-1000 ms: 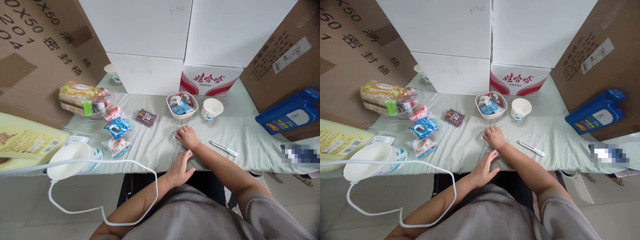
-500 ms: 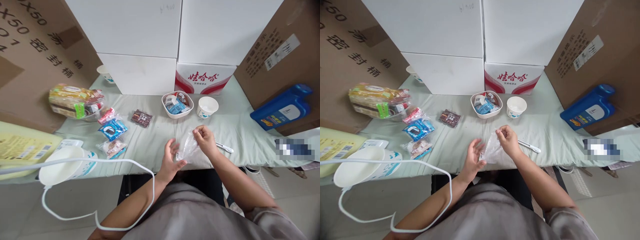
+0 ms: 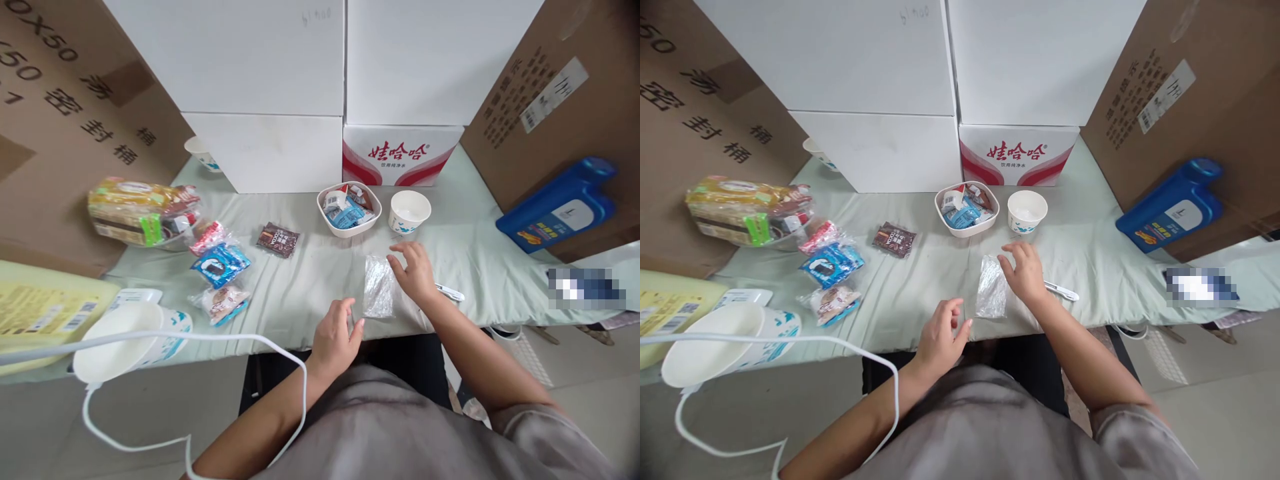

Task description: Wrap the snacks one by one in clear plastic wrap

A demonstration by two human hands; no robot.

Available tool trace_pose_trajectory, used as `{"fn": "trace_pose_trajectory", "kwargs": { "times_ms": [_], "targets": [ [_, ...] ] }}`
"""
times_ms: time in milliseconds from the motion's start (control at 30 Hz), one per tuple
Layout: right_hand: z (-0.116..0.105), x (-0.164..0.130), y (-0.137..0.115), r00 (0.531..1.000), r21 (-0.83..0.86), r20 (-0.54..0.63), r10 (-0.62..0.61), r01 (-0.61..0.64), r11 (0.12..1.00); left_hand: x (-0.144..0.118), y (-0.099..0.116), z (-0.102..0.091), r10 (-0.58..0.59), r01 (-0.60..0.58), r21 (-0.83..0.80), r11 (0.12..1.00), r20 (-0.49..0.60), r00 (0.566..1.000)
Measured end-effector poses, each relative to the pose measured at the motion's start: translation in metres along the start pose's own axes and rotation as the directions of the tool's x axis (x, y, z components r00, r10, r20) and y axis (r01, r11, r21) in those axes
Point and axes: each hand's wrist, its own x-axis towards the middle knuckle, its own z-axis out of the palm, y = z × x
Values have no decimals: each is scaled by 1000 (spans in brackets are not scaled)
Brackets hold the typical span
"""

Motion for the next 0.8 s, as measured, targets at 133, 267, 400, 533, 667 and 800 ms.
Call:
{"fn": "trace_pose_trajectory", "kwargs": {
  "times_ms": [133,267,400,533,667,800],
  "targets": [
    [-6,-45,-21,941,7,259,-220,226,974,13,-1,-7,374,-378,180,908,58,926],
    [3,-85,-24,851,-59,449,-273,333,941,31,-8,-3,461,-470,172,866,89,883],
    [1,-100,-19,866,-17,397,-304,338,941,47,-20,5,500,-534,215,817,196,844],
    [-10,-109,-19,866,81,334,-373,368,926,53,-30,10,487,-540,215,814,256,835],
    [-20,-104,-20,895,147,272,-354,325,934,52,-35,11,469,-517,154,842,263,843],
    [-19,-70,-16,953,127,242,-181,153,980,52,-40,13,438,-465,76,882,232,869]
  ]
}}
